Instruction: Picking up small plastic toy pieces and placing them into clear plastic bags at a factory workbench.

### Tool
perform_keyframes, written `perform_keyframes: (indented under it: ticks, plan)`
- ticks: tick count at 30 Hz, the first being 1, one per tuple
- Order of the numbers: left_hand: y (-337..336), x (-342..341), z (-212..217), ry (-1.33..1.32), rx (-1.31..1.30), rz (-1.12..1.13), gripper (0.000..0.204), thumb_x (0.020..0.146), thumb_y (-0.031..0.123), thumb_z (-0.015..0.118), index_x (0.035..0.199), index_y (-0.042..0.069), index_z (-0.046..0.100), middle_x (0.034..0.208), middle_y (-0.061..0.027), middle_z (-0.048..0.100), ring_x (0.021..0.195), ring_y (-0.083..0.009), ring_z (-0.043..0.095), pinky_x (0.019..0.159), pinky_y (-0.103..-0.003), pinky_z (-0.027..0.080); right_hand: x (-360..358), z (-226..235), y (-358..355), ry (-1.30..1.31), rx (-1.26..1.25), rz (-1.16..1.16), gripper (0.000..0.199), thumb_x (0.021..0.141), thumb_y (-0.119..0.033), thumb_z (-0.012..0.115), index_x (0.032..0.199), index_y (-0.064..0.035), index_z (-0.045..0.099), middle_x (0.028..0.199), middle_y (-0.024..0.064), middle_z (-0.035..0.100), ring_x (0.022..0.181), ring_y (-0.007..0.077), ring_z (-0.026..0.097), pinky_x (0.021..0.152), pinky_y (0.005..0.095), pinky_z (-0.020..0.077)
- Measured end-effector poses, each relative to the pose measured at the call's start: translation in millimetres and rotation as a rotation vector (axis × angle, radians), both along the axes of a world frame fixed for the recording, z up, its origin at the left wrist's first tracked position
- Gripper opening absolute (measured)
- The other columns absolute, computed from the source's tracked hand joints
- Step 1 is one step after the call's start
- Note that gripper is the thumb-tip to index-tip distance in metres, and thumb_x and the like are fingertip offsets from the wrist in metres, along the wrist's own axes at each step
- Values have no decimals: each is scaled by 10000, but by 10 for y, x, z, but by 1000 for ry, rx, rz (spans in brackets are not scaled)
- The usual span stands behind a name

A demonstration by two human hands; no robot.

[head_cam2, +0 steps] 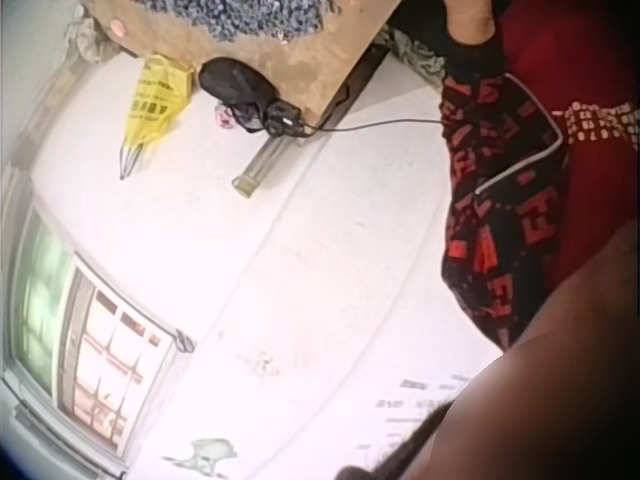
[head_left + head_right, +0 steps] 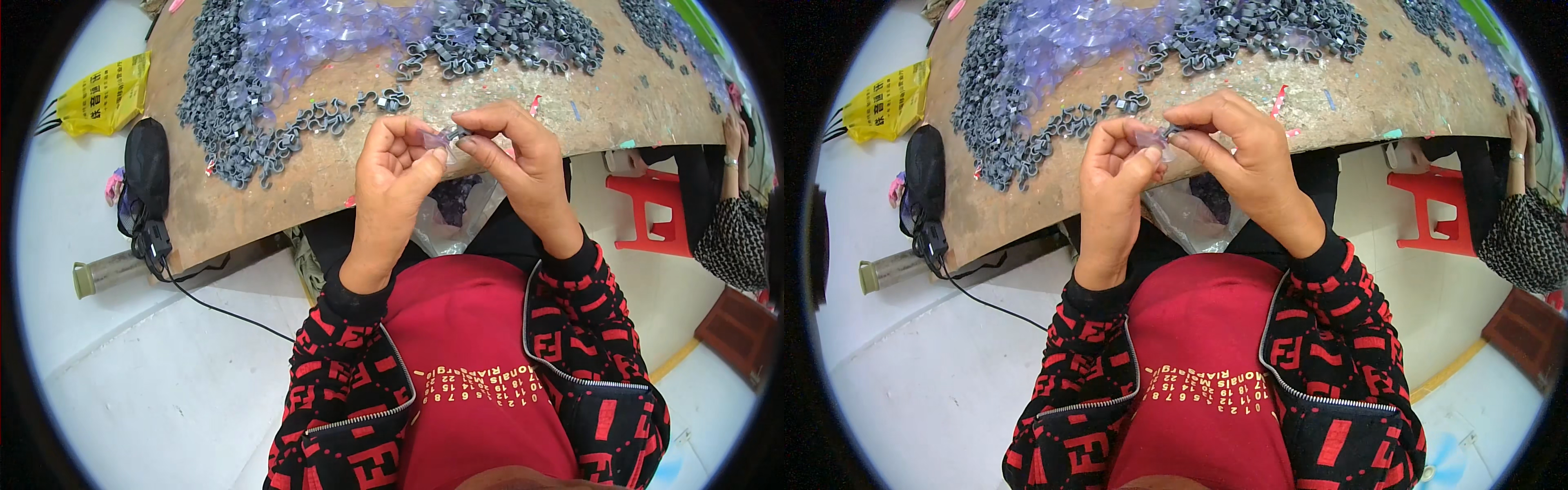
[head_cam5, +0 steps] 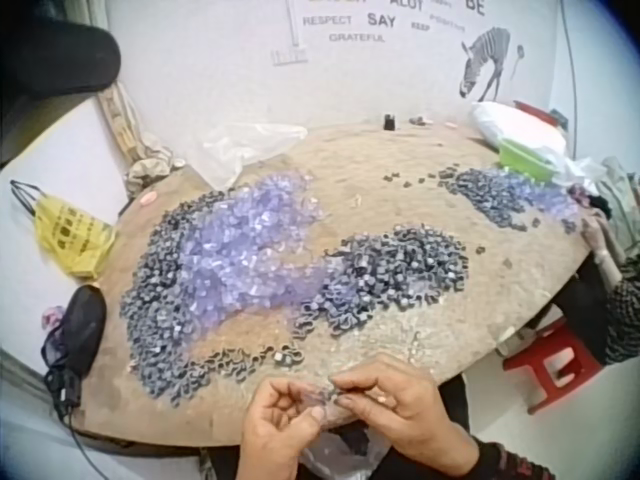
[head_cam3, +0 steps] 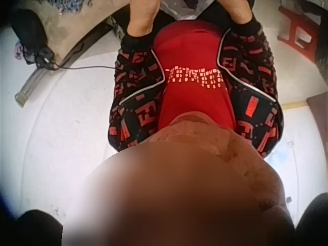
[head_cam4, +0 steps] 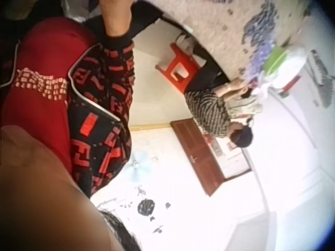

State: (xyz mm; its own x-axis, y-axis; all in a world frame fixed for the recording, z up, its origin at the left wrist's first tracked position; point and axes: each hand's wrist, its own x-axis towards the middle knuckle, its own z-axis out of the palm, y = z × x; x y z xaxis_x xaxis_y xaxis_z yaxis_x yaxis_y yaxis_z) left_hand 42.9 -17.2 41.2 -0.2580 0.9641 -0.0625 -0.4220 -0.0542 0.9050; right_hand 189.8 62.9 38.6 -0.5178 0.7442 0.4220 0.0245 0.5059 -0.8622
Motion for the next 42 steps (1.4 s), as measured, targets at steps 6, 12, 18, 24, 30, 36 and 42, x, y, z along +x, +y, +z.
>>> perform_keyframes:
  ticks: [6, 12, 18, 24, 30, 36, 42]
  plan:
    - [4, 5, 7, 103, -56, 31, 213, 828, -26, 608, 1013, -2, 507, 925, -23, 555, 792, -53, 553, 722, -192, 466, -8, -41, 0, -140, 365, -103, 243, 760, 29, 698, 991, -37, 663, 875, 91, 632, 760, 201, 603, 675, 281, 483]
    - [41, -17, 21, 147, -103, 11, 189, 815, -29, 584, 992, -9, 524, 895, -25, 567, 753, -52, 553, 686, -195, 469, 1, -29, 159, -158, 666, -25, 253, 701, 36, 695, 944, -26, 659, 852, 86, 628, 710, 215, 589, 616, 302, 457]
    - [61, -19, -80, 57, -106, -40, 187, 769, 22, 597, 952, 7, 563, 823, -15, 580, 704, -63, 544, 627, -219, 464, 86, 72, 240, -166, 785, 115, 224, 698, 52, 654, 916, 0, 644, 841, 120, 620, 715, 257, 580, 650, 302, 438]
    - [21, 67, -132, 943, 273, 280, 194, 696, -15, 593, 881, 11, 537, 766, -70, 561, 591, -110, 551, 543, -259, 448, 112, -109, -68, 14, -478, 11, 144, 846, 7, 605, 989, 16, 616, 933, 61, 601, 847, 149, 575, 766, 250, 451]
    - [19, -26, -133, 641, 104, 185, 201, 707, -18, 591, 895, 5, 523, 770, -61, 564, 586, -116, 546, 552, -251, 446, 16, -95, 82, -184, 194, 43, 213, 831, 51, 610, 1041, 14, 596, 947, 74, 587, 842, 179, 562, 764, 278, 449]
    - [21, -176, -214, -89, -38, -66, 149, 761, -1, 599, 891, -7, 525, 774, -6, 552, 660, -51, 527, 575, -219, 438, -141, 83, 165, -182, 874, 173, 256, 681, 72, 670, 927, 10, 640, 847, 93, 594, 681, 242, 543, 615, 329, 426]
    - [-7, -194, -79, 298, -16, -20, 200, 754, 7, 610, 944, 13, 547, 782, -15, 554, 677, -65, 531, 599, -229, 445, -29, 45, 28, -226, 359, 40, 241, 783, 20, 650, 1023, 15, 626, 937, 110, 617, 833, 238, 611, 762, 331, 472]
